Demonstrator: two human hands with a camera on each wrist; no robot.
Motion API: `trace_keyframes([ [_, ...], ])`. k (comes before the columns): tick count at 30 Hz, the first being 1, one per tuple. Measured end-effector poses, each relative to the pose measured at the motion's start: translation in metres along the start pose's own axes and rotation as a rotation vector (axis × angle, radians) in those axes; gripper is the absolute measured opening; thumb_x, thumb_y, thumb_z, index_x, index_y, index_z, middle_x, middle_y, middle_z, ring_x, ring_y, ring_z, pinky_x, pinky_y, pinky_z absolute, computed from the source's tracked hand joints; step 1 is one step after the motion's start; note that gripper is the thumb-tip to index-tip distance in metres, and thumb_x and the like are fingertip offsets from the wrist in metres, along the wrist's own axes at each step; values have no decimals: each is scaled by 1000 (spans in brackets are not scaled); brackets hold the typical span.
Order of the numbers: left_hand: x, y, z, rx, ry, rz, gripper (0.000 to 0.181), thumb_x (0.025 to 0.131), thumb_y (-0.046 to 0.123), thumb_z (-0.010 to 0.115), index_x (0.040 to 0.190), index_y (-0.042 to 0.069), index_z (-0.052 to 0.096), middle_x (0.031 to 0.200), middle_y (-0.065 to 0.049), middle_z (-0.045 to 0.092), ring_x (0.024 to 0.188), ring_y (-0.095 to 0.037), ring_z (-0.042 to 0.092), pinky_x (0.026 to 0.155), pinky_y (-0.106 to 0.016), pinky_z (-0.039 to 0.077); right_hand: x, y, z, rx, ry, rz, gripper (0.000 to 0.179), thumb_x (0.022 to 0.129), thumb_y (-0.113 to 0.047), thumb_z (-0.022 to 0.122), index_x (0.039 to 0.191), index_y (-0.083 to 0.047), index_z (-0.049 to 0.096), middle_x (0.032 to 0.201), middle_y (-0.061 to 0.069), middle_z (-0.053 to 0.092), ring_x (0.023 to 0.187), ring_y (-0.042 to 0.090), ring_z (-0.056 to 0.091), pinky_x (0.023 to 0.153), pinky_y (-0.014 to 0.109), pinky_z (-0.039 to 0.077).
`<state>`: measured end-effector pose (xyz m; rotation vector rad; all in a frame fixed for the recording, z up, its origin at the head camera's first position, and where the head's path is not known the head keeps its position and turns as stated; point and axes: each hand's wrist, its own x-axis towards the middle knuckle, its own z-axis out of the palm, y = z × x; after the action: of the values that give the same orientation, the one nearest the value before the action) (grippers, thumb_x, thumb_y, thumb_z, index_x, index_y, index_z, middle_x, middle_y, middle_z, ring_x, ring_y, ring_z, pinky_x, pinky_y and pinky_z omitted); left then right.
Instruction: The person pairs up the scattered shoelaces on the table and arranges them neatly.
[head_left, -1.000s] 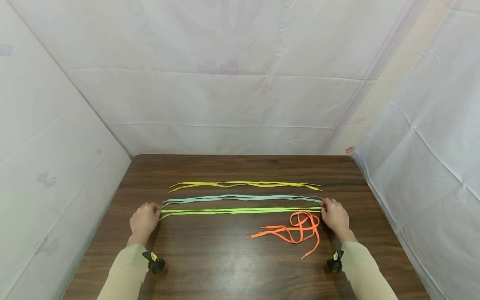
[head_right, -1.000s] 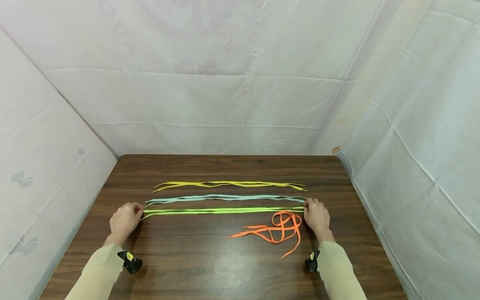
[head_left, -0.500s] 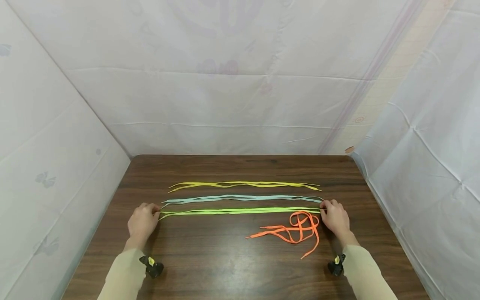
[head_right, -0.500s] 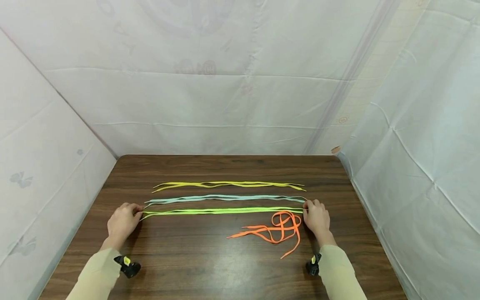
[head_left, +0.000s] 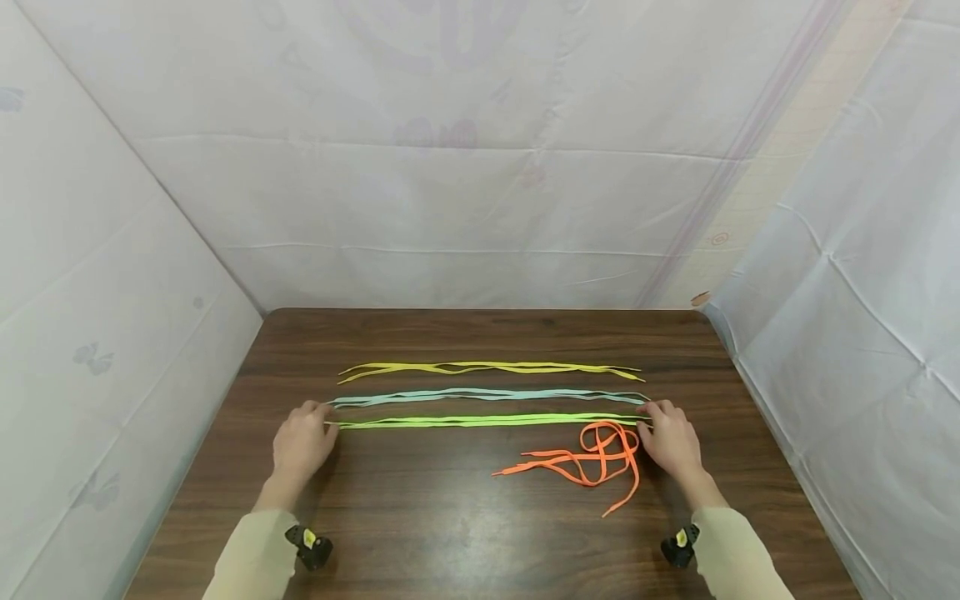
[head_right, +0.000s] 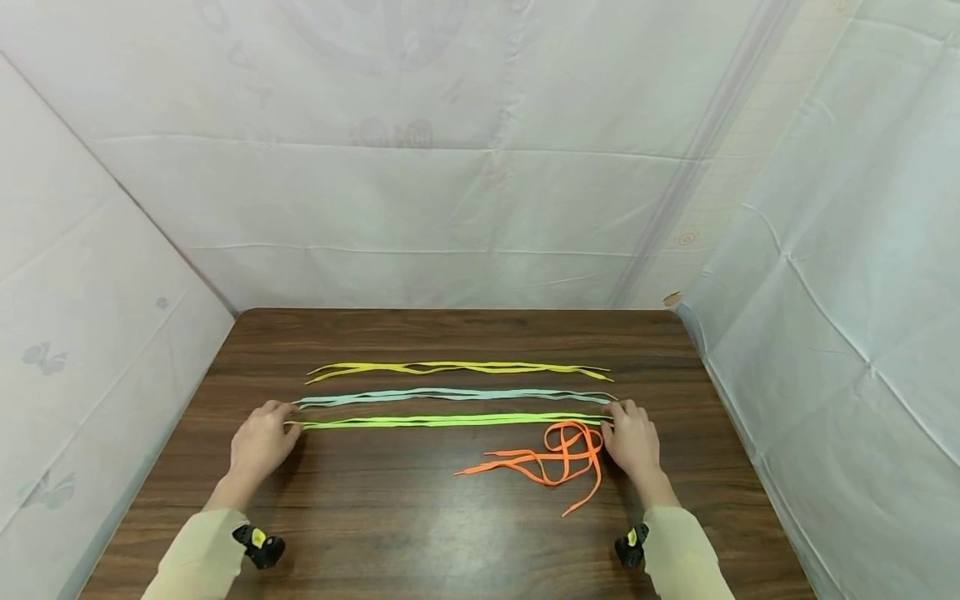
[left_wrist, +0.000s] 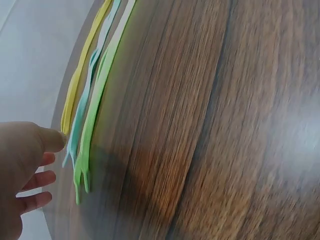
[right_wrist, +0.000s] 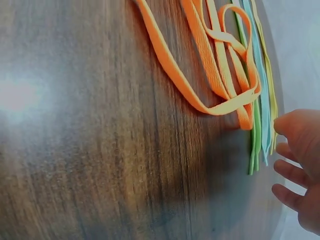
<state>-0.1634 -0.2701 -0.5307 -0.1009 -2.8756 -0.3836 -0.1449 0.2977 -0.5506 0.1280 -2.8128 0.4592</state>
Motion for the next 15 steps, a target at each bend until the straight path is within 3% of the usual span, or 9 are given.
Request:
trace_keyframes([
  [15,6,71,22,-44,21,275,27,72,15,77,96,8,66,94,-8,61,87,-28,60,73,-42,50,-11,-7,-1,-8,-56,-12,25,78,-12,69,102,-5,64,99,19,58,88,37,56,71,53,46],
])
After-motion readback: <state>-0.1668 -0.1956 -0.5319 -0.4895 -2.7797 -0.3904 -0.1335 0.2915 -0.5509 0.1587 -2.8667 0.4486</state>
